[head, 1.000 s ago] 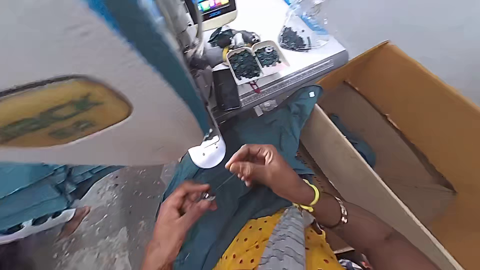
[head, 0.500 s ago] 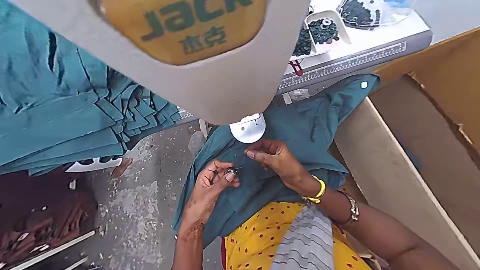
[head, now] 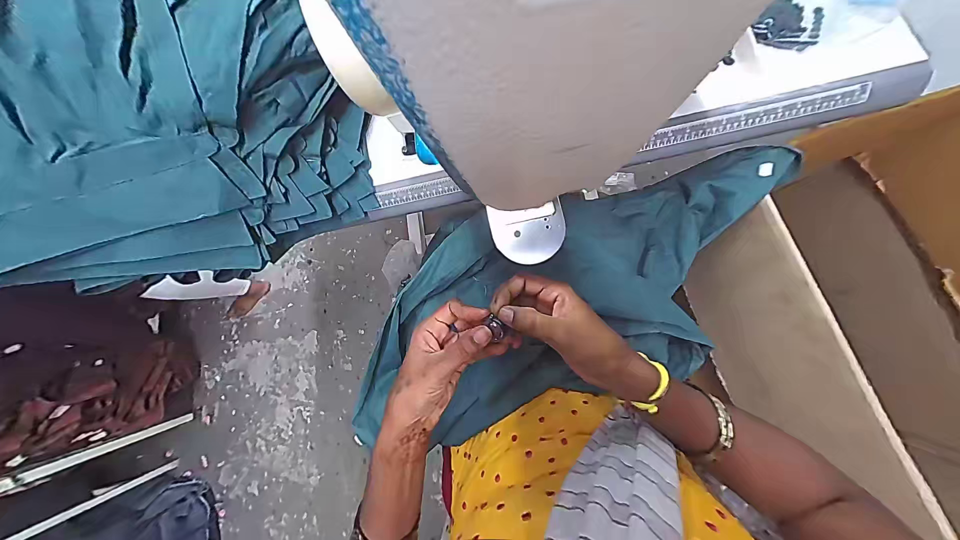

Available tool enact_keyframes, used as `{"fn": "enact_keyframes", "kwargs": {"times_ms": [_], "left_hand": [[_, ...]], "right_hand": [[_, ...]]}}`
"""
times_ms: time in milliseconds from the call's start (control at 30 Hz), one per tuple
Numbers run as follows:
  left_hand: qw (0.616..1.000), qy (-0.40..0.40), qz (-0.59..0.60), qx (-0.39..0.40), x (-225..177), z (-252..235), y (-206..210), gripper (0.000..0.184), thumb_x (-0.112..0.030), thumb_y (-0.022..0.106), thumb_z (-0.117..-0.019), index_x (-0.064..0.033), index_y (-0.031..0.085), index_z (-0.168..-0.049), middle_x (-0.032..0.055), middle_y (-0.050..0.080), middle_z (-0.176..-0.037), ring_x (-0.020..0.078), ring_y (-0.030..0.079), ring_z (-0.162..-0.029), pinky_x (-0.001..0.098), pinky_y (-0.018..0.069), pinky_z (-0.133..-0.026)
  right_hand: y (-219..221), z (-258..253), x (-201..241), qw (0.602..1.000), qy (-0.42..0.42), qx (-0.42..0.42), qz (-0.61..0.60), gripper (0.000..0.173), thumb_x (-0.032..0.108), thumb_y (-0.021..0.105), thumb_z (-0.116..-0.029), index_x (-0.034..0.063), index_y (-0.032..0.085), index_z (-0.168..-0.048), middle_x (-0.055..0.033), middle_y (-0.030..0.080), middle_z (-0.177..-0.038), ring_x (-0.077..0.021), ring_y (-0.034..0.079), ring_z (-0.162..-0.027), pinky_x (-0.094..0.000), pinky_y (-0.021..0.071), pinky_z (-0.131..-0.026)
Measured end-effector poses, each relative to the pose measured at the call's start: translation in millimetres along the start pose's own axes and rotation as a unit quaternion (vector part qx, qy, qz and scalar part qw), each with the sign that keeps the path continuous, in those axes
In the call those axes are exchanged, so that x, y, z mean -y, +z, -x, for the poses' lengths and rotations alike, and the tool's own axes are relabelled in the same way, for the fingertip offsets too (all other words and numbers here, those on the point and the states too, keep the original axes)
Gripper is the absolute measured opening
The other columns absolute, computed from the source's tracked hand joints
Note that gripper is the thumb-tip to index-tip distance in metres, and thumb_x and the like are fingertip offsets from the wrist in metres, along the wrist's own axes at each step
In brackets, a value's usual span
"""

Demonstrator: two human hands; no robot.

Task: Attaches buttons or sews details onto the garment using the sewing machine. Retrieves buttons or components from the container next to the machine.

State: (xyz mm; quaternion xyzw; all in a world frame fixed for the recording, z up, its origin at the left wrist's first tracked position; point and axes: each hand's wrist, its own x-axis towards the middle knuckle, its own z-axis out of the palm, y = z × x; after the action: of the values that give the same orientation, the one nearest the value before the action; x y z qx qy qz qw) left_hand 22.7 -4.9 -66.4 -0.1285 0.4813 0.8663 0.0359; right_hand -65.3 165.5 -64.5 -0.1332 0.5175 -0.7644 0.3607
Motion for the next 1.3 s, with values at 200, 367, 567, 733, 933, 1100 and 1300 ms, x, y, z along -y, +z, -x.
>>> {"fn": "enact_keyframes", "kwargs": {"times_ms": [200,367,567,733,933,1100,1300], "left_hand": [[1.0,-0.009,-0.006,-0.002,0.3,-1.0,-0.5,0.016,-0.014,0.079,-0.0873,-0.0123,0.072,-0.102,0.0027,0.076,-0.097,0.0131,0.075,-0.087,0.0305,0.0634,-0.082],[1.0,-0.004,-0.018,-0.004,1.4,-0.8,-0.4,0.015,-0.01,0.076,-0.0892,-0.0111,0.071,-0.103,0.003,0.076,-0.098,0.0138,0.075,-0.088,0.032,0.0634,-0.083],[0.999,0.003,-0.034,-0.008,1.9,-0.8,-0.7,0.014,-0.009,0.075,-0.0897,-0.0113,0.071,-0.103,0.0027,0.076,-0.099,0.0135,0.075,-0.089,0.0319,0.0635,-0.083],[0.998,-0.005,-0.058,-0.013,1.5,-0.8,0.3,0.014,-0.01,0.076,-0.0896,-0.0115,0.07,-0.102,0.0013,0.076,-0.098,0.0126,0.075,-0.088,0.0314,0.0634,-0.083],[0.89,0.178,-0.419,-0.034,2.2,-3.2,-1.2,0.025,-0.013,0.07,-0.0932,0.0001,0.069,-0.114,0.0024,0.072,-0.103,0.0049,0.071,-0.085,0.0209,0.0609,-0.076],[0.742,0.28,-0.598,-0.118,-2.5,-11.5,-17.3,0.02,-0.012,0.069,-0.0935,0.0034,0.07,-0.107,0.0146,0.071,-0.106,0.0085,0.07,-0.093,0.0199,0.0579,-0.084],[0.743,0.361,-0.549,-0.125,11.2,-29.5,-18.7,0.014,-0.008,0.07,-0.0922,0.0047,0.068,-0.098,0.0171,0.068,-0.105,0.0099,0.068,-0.1,0.0183,0.0567,-0.086]], "right_hand": [[-0.1,-0.8,-1.5,1.0,0.007,0.006,-0.02,0.007,0.006,0.058,-0.098,0.0073,0.064,-0.099,0.0053,0.067,-0.092,-0.0023,0.065,-0.079,-0.02,0.0564,-0.072],[-1.8,-0.8,-4.5,1.0,-0.001,0.014,-0.018,0.007,0.006,0.058,-0.0982,0.0072,0.064,-0.101,0.0056,0.067,-0.094,-0.0022,0.065,-0.081,-0.02,0.0566,-0.072],[-9.3,0.1,-3.7,1.0,0.0,0.028,-0.004,0.008,0.007,0.066,-0.0967,0.0027,0.071,-0.101,0.0013,0.069,-0.102,-0.004,0.067,-0.086,-0.0213,0.0585,-0.077],[-12.3,0.6,-4.7,1.0,-0.005,0.025,-0.003,0.009,0.007,0.069,-0.0941,0.0021,0.075,-0.1,0.0009,0.069,-0.104,-0.0034,0.066,-0.089,-0.0202,0.0579,-0.078],[-17.8,3.5,-5.2,0.992,-0.053,-0.009,0.112,0.014,0.014,0.065,-0.0985,0.0028,0.072,-0.103,0.0002,0.069,-0.108,-0.0029,0.066,-0.094,-0.0203,0.057,-0.081],[-35.9,18.5,2.4,0.962,-0.118,0.051,0.241,0.021,0.023,0.063,-0.1016,0.0037,0.071,-0.101,-0.003,0.068,-0.115,-0.0027,0.064,-0.106,-0.0187,0.0562,-0.084],[-49.2,41.5,-1.2,0.93,-0.126,0.162,0.304,0.022,0.024,0.064,-0.1019,0.004,0.072,-0.098,-0.0054,0.071,-0.106,-0.0056,0.066,-0.099,-0.0185,0.0556,-0.084]]}}
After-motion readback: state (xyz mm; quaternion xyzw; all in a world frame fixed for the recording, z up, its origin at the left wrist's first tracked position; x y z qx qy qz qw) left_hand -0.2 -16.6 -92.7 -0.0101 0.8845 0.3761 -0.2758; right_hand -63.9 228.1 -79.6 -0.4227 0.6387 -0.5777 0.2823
